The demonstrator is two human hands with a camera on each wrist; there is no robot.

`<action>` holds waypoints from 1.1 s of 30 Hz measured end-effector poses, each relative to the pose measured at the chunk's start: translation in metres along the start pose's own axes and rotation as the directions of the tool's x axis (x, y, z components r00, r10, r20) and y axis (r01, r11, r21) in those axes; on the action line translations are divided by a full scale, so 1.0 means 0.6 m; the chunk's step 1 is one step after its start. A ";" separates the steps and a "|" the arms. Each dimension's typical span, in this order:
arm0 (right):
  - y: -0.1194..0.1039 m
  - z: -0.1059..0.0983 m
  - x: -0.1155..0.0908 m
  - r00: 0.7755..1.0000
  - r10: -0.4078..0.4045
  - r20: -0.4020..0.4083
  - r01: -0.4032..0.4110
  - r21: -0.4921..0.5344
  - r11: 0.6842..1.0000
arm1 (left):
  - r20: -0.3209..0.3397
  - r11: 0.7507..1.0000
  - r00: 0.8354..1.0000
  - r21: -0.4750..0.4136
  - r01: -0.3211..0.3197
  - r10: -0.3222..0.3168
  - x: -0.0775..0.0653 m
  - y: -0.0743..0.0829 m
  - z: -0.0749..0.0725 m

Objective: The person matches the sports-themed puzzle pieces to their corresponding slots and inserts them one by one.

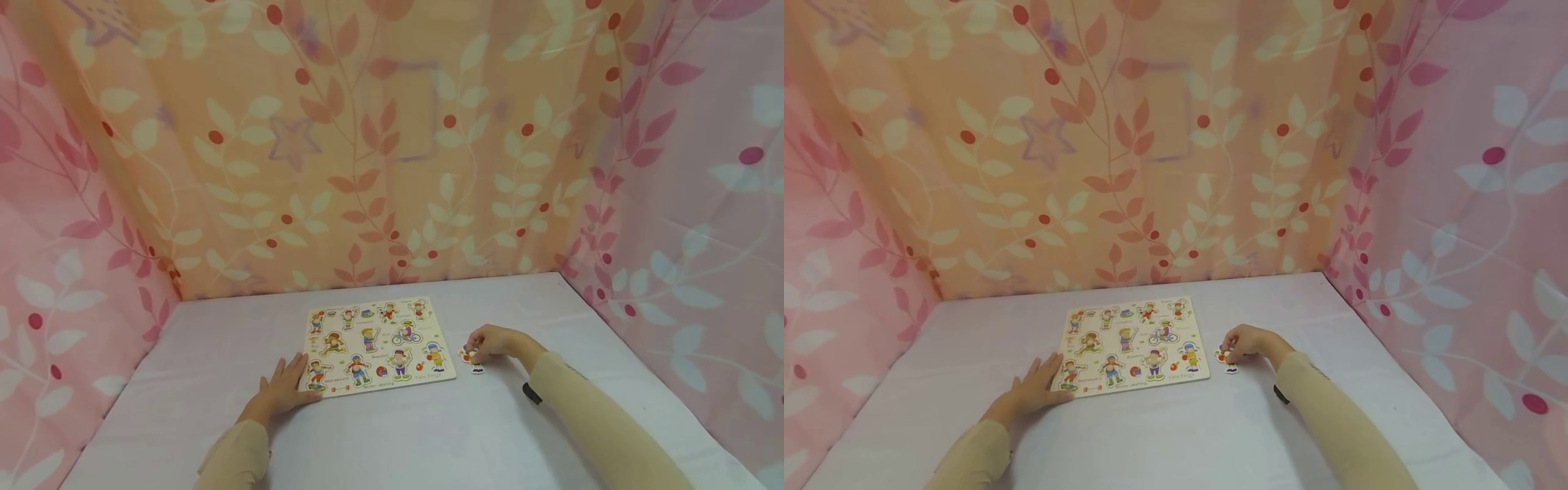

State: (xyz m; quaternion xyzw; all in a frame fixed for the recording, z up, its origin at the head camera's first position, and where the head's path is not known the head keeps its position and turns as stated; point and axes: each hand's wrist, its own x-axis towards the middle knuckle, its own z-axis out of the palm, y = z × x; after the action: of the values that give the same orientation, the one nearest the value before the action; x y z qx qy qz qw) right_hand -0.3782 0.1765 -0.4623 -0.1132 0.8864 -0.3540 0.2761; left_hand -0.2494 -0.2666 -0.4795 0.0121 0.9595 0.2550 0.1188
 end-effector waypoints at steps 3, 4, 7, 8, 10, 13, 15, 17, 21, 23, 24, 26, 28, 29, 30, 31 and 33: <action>-0.004 0.004 -0.001 1.000 0.017 -0.025 -0.018 -0.026 0.999 | 0.001 1.000 1.000 0.006 0.000 0.000 -0.001 0.003 -0.002; -0.006 0.004 -0.002 0.999 0.020 -0.032 -0.021 -0.033 0.999 | 0.002 1.000 1.000 0.003 0.002 -0.002 -0.001 0.003 -0.002; -0.007 0.006 -0.003 0.999 0.024 -0.046 -0.026 -0.041 0.999 | -0.007 1.000 1.000 -0.011 -0.006 0.006 0.002 -0.003 0.001; -0.007 0.007 -0.003 0.998 0.026 -0.053 -0.028 -0.043 0.999 | -0.009 1.000 1.000 -0.021 -0.007 0.007 0.003 -0.005 0.003; -0.007 0.008 -0.003 0.997 0.041 -0.063 -0.044 -0.045 0.998 | -0.010 0.999 1.000 -0.035 -0.016 0.016 0.004 -0.012 0.006; -0.007 0.010 -0.004 0.996 0.051 -0.075 -0.055 -0.054 0.997 | -0.005 0.999 1.000 -0.043 -0.019 0.019 0.004 -0.016 0.007; -0.007 0.011 -0.005 0.995 0.059 -0.085 -0.063 -0.050 0.997 | 0.004 0.999 1.000 -0.033 -0.015 0.016 0.004 -0.014 0.006; -0.008 0.012 -0.005 0.993 0.064 -0.099 -0.068 -0.039 0.997 | 0.013 1.000 1.000 -0.016 -0.011 0.011 0.005 -0.013 0.005; -0.010 0.015 -0.008 0.988 0.094 -0.125 -0.095 -0.001 0.995 | 0.025 1.000 1.000 0.019 -0.008 0.007 0.006 -0.008 0.001; -0.011 0.017 -0.009 0.985 0.107 -0.134 -0.106 0.012 0.994 | 0.021 1.000 1.000 0.023 -0.005 0.005 0.004 -0.005 -0.001; -0.012 0.018 -0.010 0.983 0.111 -0.143 -0.110 0.020 0.994 | 0.020 1.000 1.000 0.027 -0.005 0.004 0.004 -0.005 -0.001; -0.013 0.021 -0.010 0.981 0.111 -0.158 -0.106 0.035 0.994 | 0.015 0.999 1.000 0.031 -0.006 0.006 0.003 -0.004 -0.001; -0.016 0.025 -0.012 0.978 0.114 -0.174 -0.106 0.058 0.993 | 0.012 0.999 1.000 0.034 -0.010 0.009 0.002 -0.003 -0.002; -0.018 0.027 -0.013 0.978 0.108 -0.178 -0.096 0.072 0.993 | 0.011 0.999 1.000 0.035 -0.011 0.011 0.000 -0.001 -0.002; -0.021 0.029 -0.013 0.978 0.101 -0.181 -0.087 0.082 0.993 | 0.011 0.999 1.000 0.035 -0.012 0.011 0.000 0.000 -0.003; -0.024 0.031 -0.014 0.979 0.093 -0.184 -0.077 0.089 0.993 | 0.011 0.999 1.000 0.037 -0.011 0.011 -0.001 0.001 -0.004; -0.030 0.035 -0.015 0.977 0.085 -0.194 -0.065 0.106 0.992 | 0.011 0.999 1.000 0.042 -0.009 0.008 -0.001 0.000 -0.004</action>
State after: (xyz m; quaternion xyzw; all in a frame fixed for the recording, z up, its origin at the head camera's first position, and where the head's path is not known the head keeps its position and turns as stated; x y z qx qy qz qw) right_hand -0.3586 0.1551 -0.4588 -0.0299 0.8943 -0.3965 0.2051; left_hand -0.2495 -0.2675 -0.4774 0.0200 0.9640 0.2351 0.1228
